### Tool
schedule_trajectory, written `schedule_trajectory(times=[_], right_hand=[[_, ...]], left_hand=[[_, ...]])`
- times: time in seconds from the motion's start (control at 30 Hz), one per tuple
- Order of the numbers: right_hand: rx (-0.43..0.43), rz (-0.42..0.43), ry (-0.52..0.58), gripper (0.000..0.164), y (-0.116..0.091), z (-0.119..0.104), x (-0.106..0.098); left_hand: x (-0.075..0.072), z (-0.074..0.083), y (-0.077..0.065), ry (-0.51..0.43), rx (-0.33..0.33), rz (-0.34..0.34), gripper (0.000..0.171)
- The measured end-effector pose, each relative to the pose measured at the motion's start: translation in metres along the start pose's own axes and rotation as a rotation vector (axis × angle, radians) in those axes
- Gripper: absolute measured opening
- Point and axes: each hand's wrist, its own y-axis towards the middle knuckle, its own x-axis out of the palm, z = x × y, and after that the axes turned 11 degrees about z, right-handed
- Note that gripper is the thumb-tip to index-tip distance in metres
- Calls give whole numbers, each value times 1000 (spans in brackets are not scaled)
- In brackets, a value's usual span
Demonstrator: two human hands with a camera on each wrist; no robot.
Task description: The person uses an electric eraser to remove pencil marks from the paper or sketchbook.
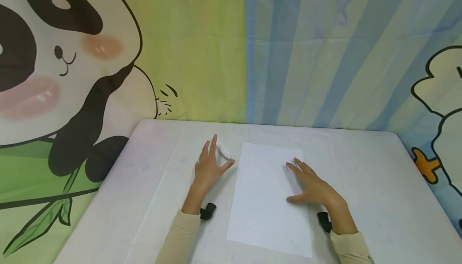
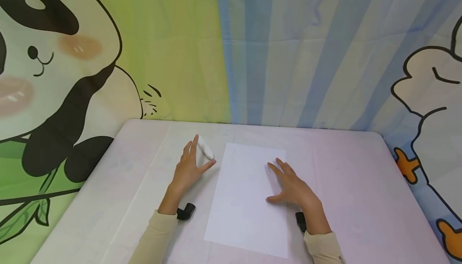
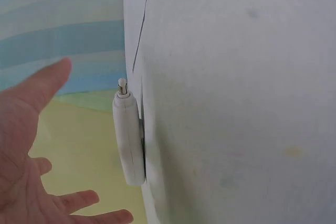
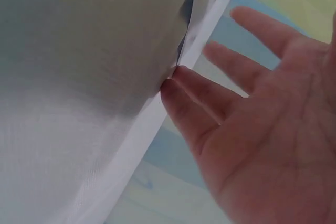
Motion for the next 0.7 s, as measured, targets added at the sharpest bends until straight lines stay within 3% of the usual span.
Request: schedule_trajectory(times=[0.3,0.7], right_hand=[[24,-30,-14,97,-1,-1,-1],[22,-35,-16,96,0,2,0]], left_hand=[[4,-7,2,-70,-44,20,101],[-4,-9,7,-35,-76,-20,93]])
